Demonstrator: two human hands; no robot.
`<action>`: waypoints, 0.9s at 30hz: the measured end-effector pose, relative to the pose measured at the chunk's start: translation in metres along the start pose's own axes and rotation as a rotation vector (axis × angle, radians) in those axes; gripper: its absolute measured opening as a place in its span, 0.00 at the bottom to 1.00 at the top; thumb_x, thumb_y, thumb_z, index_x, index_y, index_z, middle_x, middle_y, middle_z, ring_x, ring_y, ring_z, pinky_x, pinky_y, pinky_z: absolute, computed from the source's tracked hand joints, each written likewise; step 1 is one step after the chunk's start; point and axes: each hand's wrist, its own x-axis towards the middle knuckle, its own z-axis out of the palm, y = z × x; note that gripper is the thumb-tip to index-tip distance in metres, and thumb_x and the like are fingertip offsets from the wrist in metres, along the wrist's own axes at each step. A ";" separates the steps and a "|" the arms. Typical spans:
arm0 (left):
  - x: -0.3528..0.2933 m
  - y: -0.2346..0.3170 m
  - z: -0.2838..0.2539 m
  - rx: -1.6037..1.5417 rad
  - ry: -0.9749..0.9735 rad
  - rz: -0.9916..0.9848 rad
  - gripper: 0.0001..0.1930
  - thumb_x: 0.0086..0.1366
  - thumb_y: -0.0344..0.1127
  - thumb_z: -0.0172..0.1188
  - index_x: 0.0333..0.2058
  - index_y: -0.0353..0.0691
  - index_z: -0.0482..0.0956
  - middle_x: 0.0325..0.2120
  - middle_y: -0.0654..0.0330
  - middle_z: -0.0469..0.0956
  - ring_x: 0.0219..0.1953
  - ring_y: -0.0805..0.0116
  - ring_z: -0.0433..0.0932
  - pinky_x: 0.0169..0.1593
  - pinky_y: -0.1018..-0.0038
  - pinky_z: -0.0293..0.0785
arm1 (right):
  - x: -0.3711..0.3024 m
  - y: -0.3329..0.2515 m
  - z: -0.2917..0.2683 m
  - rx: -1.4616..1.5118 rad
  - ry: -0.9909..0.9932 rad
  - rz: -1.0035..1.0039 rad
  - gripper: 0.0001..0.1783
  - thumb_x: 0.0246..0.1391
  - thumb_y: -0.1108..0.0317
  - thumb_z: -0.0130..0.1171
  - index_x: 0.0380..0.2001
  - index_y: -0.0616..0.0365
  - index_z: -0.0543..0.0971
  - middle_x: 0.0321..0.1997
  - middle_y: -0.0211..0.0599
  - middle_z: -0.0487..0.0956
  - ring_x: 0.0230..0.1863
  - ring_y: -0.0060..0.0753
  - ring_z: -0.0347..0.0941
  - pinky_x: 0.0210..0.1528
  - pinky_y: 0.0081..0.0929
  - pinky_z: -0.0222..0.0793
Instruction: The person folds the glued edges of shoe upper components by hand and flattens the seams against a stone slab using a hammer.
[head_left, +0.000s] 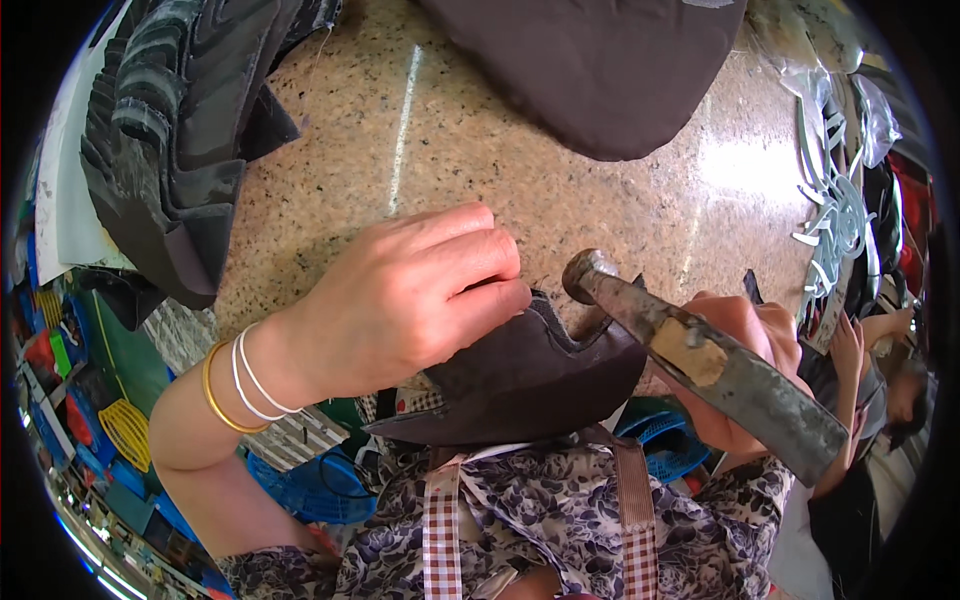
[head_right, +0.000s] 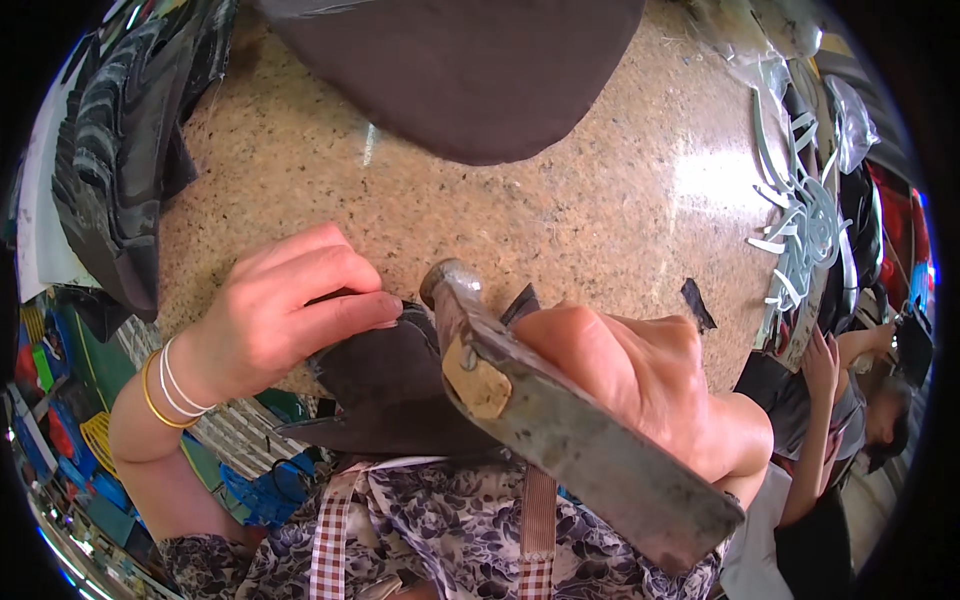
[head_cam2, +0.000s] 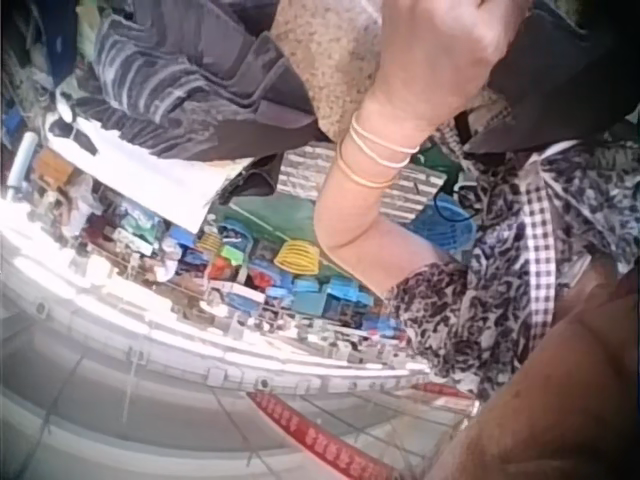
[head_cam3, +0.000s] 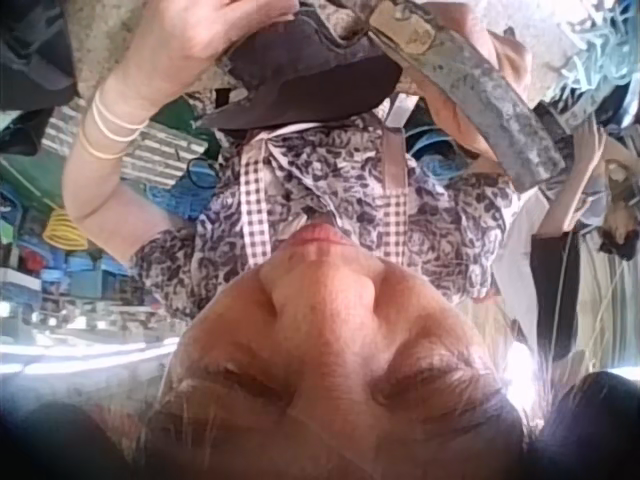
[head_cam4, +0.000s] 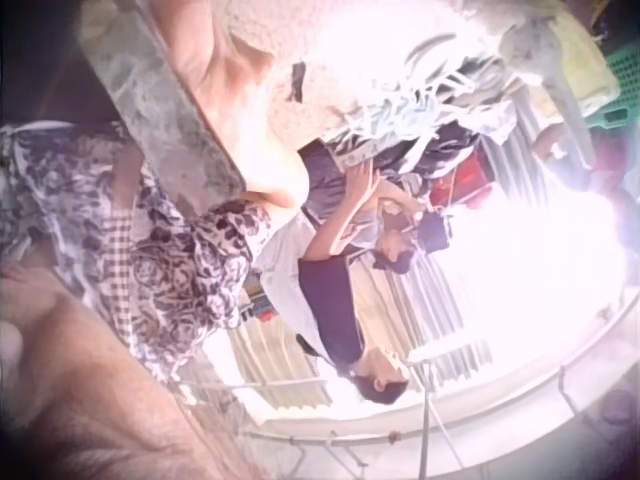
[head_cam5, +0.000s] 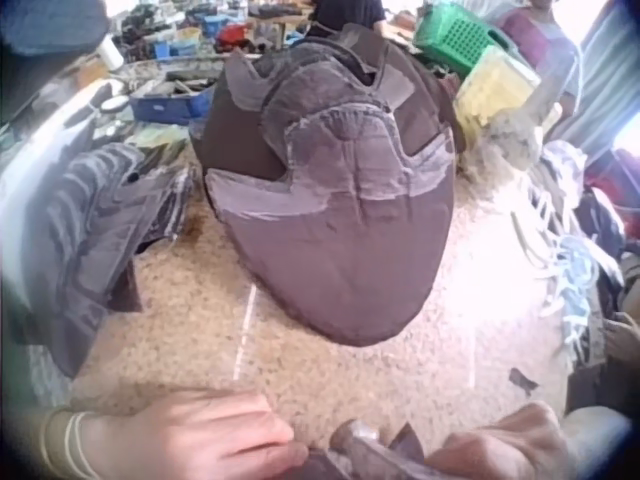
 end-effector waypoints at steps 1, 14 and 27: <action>-0.001 -0.001 -0.002 0.009 -0.015 -0.021 0.10 0.46 0.26 0.64 0.30 0.36 0.77 0.25 0.61 0.73 0.26 0.67 0.72 0.26 0.75 0.69 | 0.006 0.004 -0.006 -0.005 -0.068 -0.038 0.17 0.32 0.67 0.70 0.29 0.59 0.77 0.26 0.37 0.79 0.21 0.34 0.74 0.25 0.27 0.63; 0.004 -0.010 -0.002 -0.058 -0.042 0.023 0.09 0.44 0.26 0.63 0.29 0.35 0.79 0.25 0.62 0.74 0.26 0.67 0.71 0.27 0.75 0.69 | -0.004 0.026 0.010 0.084 0.014 -0.155 0.12 0.32 0.74 0.67 0.27 0.59 0.80 0.26 0.40 0.78 0.18 0.32 0.72 0.19 0.29 0.59; 0.008 -0.011 -0.001 -0.024 -0.017 0.126 0.11 0.42 0.28 0.63 0.28 0.34 0.80 0.26 0.61 0.75 0.26 0.67 0.72 0.25 0.75 0.70 | 0.010 0.025 0.014 0.052 -0.105 -0.342 0.21 0.44 0.61 0.65 0.32 0.65 0.69 0.18 0.30 0.69 0.12 0.25 0.68 0.11 0.25 0.66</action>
